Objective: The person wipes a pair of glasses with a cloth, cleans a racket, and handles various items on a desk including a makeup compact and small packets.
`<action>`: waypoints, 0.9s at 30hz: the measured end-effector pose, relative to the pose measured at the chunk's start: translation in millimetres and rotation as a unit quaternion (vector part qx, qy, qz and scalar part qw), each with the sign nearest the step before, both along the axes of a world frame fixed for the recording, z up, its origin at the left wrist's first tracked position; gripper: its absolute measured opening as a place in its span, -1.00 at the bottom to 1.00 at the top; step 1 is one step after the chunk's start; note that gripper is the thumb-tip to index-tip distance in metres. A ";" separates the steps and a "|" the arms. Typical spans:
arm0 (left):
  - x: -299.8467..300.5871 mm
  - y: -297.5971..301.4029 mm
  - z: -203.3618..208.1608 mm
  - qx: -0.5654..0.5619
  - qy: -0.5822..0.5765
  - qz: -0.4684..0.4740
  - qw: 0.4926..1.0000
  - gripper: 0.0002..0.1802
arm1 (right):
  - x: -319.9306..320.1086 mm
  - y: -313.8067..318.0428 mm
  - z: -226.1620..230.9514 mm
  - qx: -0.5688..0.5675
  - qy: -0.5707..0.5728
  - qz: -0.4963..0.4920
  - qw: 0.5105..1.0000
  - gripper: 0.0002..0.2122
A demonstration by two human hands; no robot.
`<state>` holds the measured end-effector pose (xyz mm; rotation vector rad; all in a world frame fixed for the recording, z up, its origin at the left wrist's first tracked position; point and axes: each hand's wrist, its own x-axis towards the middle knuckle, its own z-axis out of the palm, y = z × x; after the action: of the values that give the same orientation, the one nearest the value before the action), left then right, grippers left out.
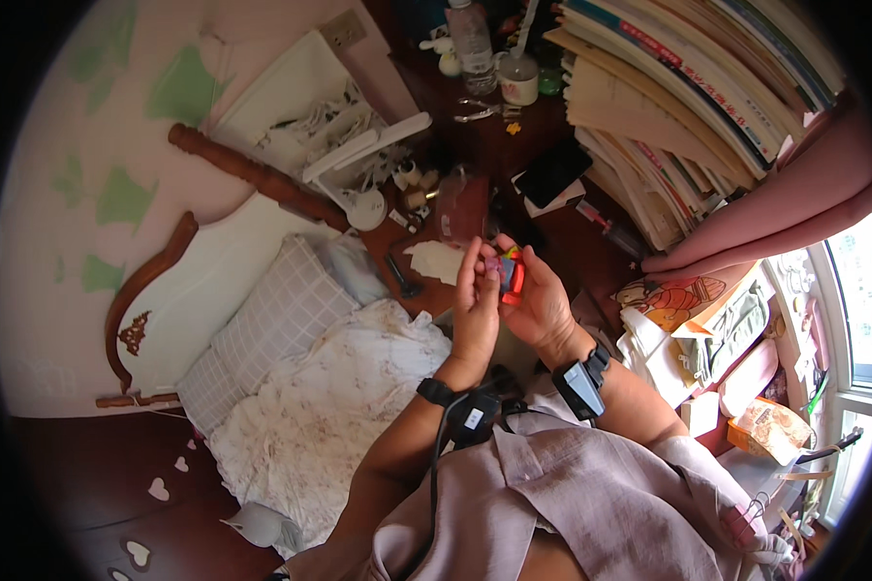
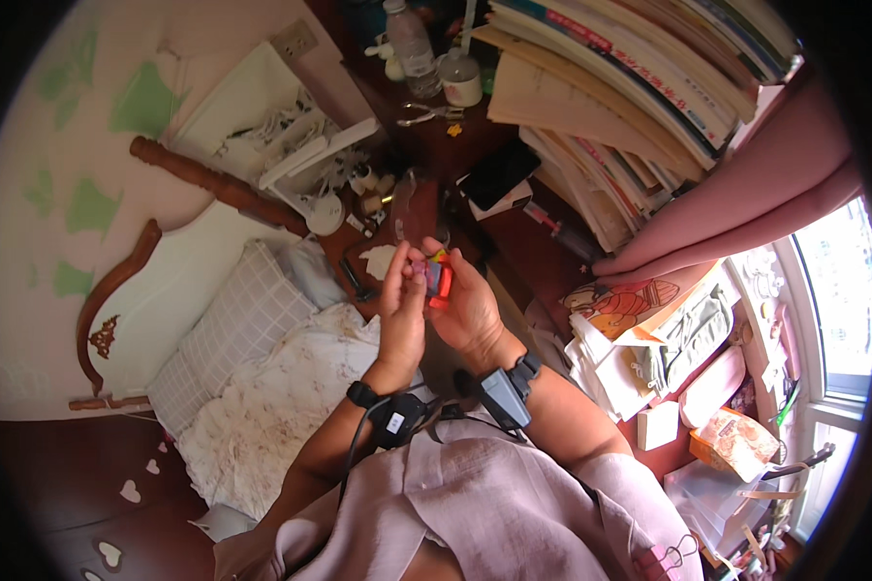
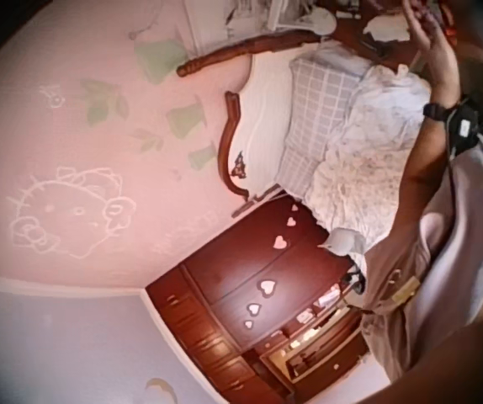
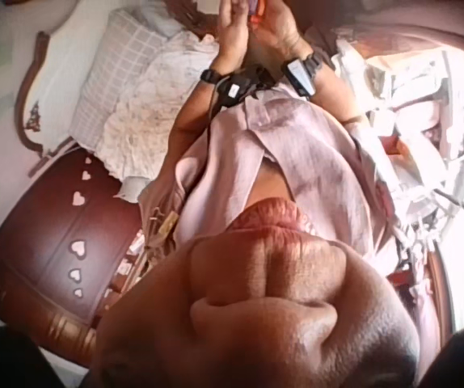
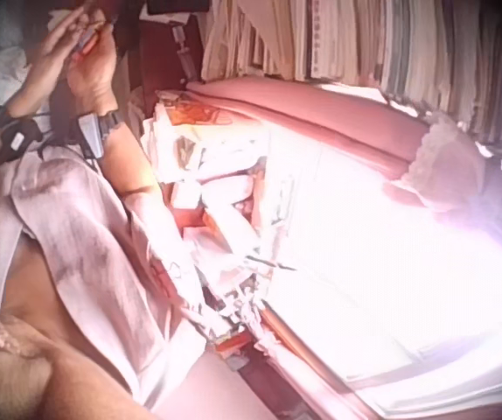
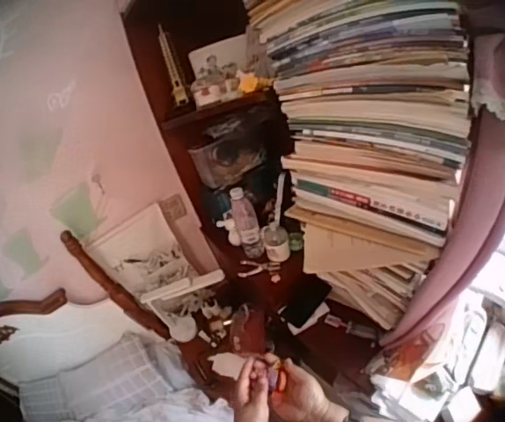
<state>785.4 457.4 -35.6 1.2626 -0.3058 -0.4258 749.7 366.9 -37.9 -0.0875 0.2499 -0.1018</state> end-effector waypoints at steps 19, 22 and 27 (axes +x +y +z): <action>-21.8 -82.6 -2.8 0.080 -0.206 -0.124 0.967 -0.47 | -22.1 -59.0 -14.1 -0.250 0.135 -0.176 0.943 -0.62; -1.9 -79.6 -16.4 0.045 -0.209 -0.120 0.969 -0.47 | -1.5 -61.5 -21.6 -0.155 0.118 -0.158 0.968 -0.62; 34.5 -67.3 -19.9 0.014 -0.167 -0.155 0.973 -0.52 | 26.0 -55.9 -42.9 -0.062 0.150 -0.146 0.976 -0.61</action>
<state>819.9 390.1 -55.5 1.3169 -0.7934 -0.4831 775.8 311.1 -80.8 -0.1910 0.5586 -0.3983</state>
